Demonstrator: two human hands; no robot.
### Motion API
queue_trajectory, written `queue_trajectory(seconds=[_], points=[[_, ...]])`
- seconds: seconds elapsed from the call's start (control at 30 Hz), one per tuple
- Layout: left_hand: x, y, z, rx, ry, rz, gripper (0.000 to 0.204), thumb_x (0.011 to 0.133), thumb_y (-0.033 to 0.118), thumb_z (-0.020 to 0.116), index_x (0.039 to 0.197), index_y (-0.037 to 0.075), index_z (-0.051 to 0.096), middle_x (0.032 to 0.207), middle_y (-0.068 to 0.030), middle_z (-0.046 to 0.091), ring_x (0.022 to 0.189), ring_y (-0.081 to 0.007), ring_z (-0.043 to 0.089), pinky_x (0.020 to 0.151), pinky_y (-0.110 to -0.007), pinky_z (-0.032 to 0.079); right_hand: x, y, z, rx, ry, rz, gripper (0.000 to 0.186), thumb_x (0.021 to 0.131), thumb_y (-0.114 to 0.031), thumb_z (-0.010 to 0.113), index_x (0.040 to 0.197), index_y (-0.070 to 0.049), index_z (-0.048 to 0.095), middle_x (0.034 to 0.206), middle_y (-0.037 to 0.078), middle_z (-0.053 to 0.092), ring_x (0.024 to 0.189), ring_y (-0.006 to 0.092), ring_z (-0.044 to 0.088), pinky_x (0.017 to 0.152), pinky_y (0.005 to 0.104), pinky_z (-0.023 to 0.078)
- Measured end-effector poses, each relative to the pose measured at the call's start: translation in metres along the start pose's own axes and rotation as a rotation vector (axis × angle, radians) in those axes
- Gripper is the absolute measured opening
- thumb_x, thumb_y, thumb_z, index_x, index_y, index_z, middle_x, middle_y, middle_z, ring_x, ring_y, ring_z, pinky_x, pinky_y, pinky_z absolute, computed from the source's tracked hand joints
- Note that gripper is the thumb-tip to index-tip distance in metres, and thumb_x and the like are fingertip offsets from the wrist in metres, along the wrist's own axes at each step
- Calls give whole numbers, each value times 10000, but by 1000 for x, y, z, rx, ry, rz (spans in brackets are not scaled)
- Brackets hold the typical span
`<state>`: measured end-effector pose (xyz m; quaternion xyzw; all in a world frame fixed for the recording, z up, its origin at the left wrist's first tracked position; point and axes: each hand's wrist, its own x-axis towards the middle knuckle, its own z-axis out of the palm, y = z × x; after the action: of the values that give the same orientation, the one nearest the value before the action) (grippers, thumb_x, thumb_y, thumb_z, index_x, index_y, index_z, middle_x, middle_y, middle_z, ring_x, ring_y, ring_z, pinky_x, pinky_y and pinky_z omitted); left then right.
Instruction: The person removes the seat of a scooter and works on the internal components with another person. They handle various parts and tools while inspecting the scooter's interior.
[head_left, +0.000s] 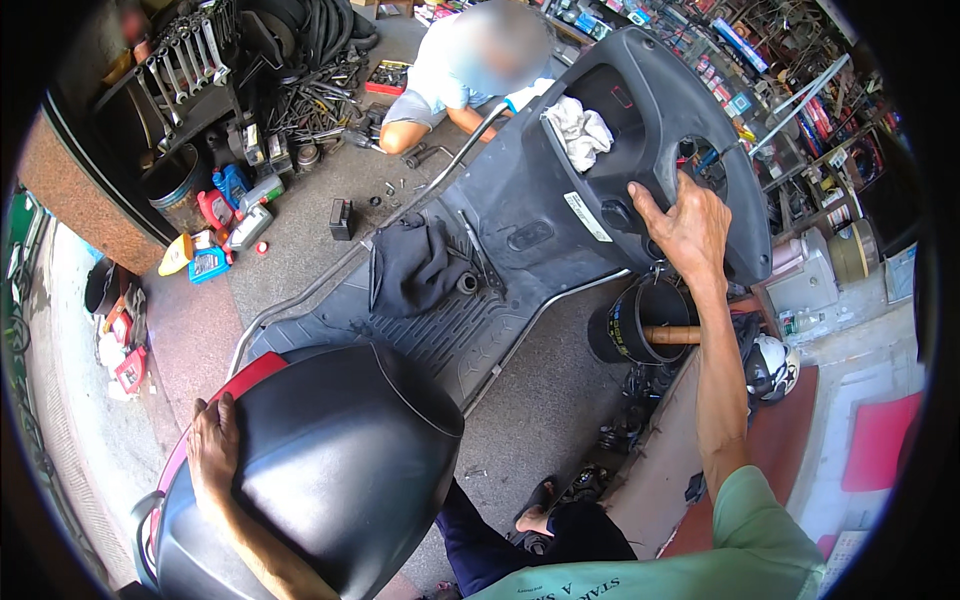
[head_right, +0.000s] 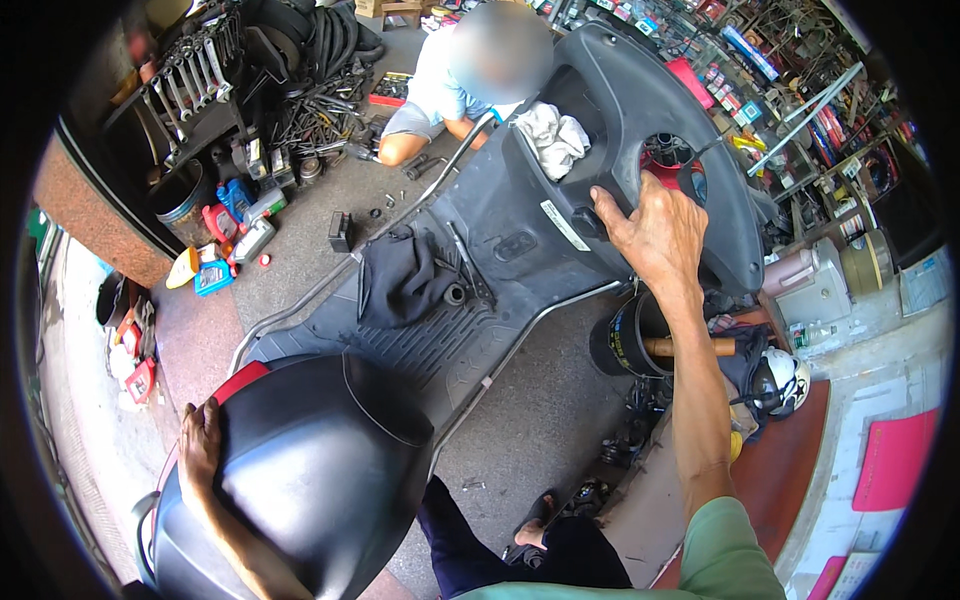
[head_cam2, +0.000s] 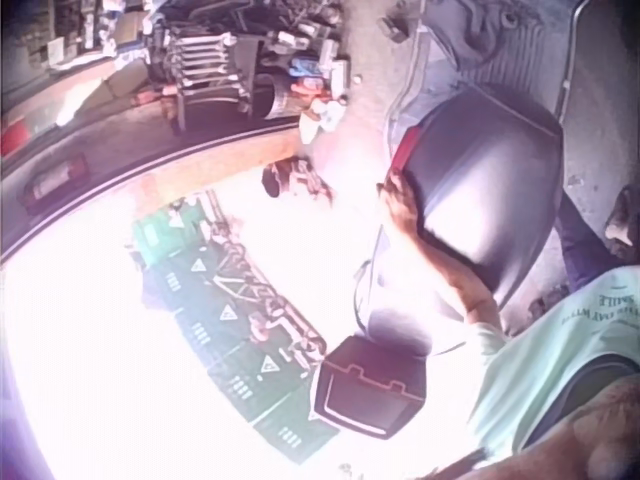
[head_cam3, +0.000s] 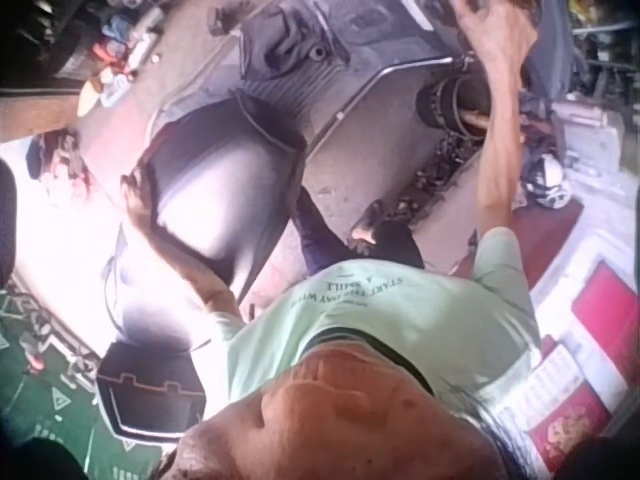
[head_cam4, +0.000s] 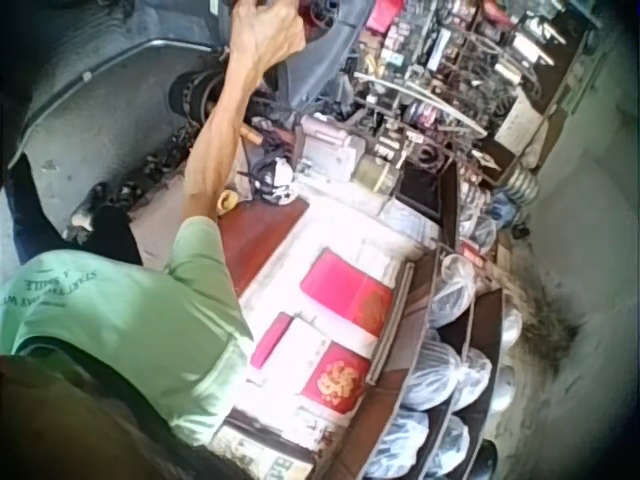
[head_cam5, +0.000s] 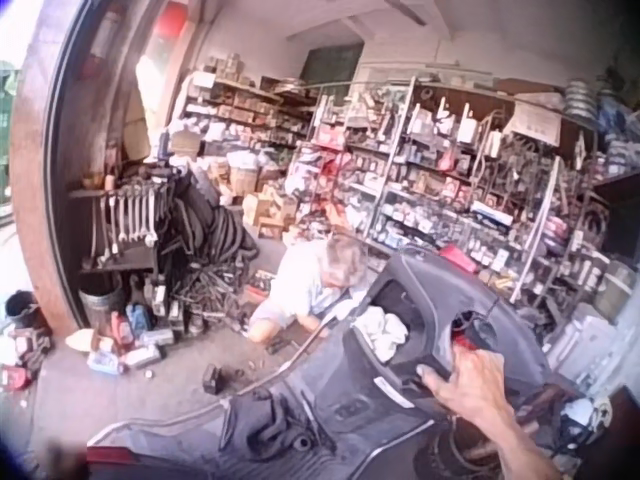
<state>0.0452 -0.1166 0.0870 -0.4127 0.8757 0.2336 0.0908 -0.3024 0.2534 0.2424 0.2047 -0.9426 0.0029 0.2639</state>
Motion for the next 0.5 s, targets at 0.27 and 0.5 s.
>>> queue_trajectory(seconds=[0.27,0.5], points=[[-7,-11,11,53,66,-48,537,957,432,337,1183,-15,530,1269,-302,439,1232,-401,382,1031,-432,289,-8,-9,-13,22,-19,69,406,738,-390,708,744,4,612,528,150,562,530,330,588,554,403,458],[-12,2,3,50,30,-91,552,959,436,319,1194,-21,521,1288,-306,419,1253,-400,357,1046,-433,270,-10,-7,-12,-22,42,18,395,721,-377,709,702,3,601,468,127,541,483,314,583,522,405,463]])
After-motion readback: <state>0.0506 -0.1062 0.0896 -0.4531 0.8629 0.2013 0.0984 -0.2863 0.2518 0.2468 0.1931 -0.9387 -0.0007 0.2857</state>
